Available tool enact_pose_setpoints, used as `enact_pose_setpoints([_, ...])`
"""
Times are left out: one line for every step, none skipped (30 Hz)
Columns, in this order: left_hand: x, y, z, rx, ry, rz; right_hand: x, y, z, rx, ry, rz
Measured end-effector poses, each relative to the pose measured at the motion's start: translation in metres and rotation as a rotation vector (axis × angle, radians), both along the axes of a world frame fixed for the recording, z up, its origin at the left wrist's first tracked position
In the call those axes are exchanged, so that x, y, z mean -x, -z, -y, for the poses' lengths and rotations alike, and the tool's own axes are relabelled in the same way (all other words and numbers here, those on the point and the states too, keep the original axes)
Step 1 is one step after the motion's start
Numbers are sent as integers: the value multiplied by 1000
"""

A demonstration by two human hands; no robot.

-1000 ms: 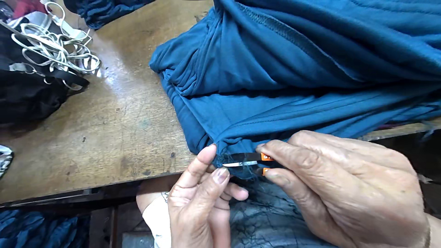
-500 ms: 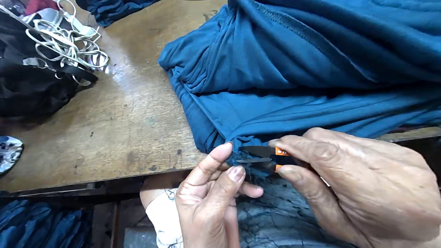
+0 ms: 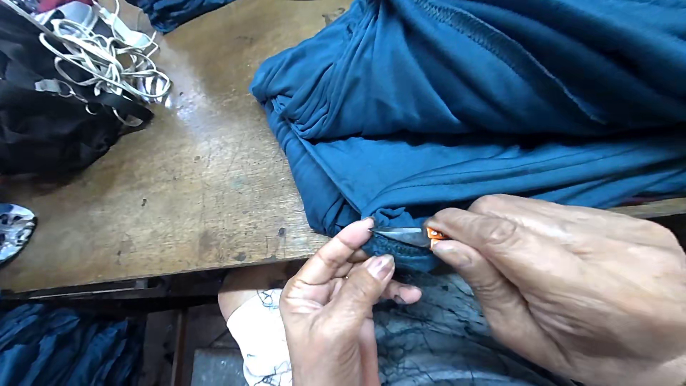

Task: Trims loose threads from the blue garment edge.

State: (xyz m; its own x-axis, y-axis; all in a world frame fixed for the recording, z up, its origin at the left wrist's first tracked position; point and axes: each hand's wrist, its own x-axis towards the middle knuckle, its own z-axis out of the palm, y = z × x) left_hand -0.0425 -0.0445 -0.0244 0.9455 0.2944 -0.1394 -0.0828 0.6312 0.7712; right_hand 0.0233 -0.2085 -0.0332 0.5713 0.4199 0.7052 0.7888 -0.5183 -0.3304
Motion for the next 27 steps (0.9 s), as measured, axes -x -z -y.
enact_pose_setpoints([0, 0, 0, -10, 0, 0, -1, 0, 2, -31, -18, -33])
enact_pose_setpoints([1, -1, -1, -29, 2, 1, -2, 1, 4, -73, -34, -80])
enact_pose_setpoints([1, -1, -1, -50, -3, 1, -2, 2, 6, -123, -48, -136])
enact_pose_setpoints([1, -1, -1, -68, -13, 2, -3, 2, 8, -184, -70, -199])
enact_pose_setpoints([1, 0, -1, -82, -19, 4, -3, 3, 10, -248, -99, -267])
enact_pose_setpoints([1, 0, -1, -93, -24, 4, -4, 4, 11, -306, -130, -327])
enact_pose_setpoints([1, 1, -1, -104, -27, 5, -4, 4, 11, -347, -155, -368])
enact_pose_setpoints([1, 1, 0, -116, -28, 7, -3, 3, 10, -358, -168, -394])
enact_pose_setpoints([1, 1, 1, -125, -32, 10, -3, 1, 8, -358, -178, -411])
enact_pose_setpoints([1, 1, 1, -135, -34, 17, -3, -2, 5, -348, -189, -426])
enact_pose_setpoints([1, 1, 1, -145, -40, 26, -2, -5, 1, -339, -196, -441])
enact_pose_setpoints([2, 1, 2, -157, -46, 36, -2, -8, -3, -344, -203, -449])
enact_pose_setpoints([3, 1, 2, -174, -46, 50, -2, -9, -7, -355, -206, -432])
enact_pose_setpoints([3, 2, 2, -192, -44, 64, -3, -9, -11, -362, -213, -394])
enact_pose_setpoints([4, 3, 2, -213, -43, 74, -4, -10, -14, -363, -211, -344])
enact_pose_setpoints([3, 3, 2, -230, -44, 84, -6, -11, -17, -355, -206, -303])
enact_pose_setpoints([3, 4, 2, -240, -48, 88, -8, -12, -19, -343, -206, -283])
enact_pose_setpoints([4, 4, 1, -244, -53, 86, -9, -13, -19, -325, -212, -284])
enact_pose_setpoints([4, 4, 1, -238, -55, 83, -9, -14, -17, -305, -228, -298])
enact_pose_setpoints([4, 4, 0, -222, -55, 82, -9, -14, -14, -280, -261, -319])
enact_pose_setpoints([4, 4, -1, -202, -52, 82, -8, -12, -10, -246, -318, -345])
enact_pose_setpoints([4, 5, -2, -183, -48, 82, -7, -10, -4, -212, -407, -374])
enact_pose_setpoints([4, 5, -3, -169, -45, 82, -7, -5, 2, -169, -509, -396])
enact_pose_setpoints([4, 6, -5, -162, -39, 77, -6, -1, 7, -127, -591, -412])
enact_pose_setpoints([4, 7, -5, -159, -28, 72, -3, 4, 11, -111, -633, -423])
enact_pose_setpoints([4, 7, -6, -156, -21, 67, 0, 8, 15, -118, -623, -428])
enact_pose_setpoints([4, 6, -5, -155, -23, 59, 2, 9, 18, -139, -576, -440])
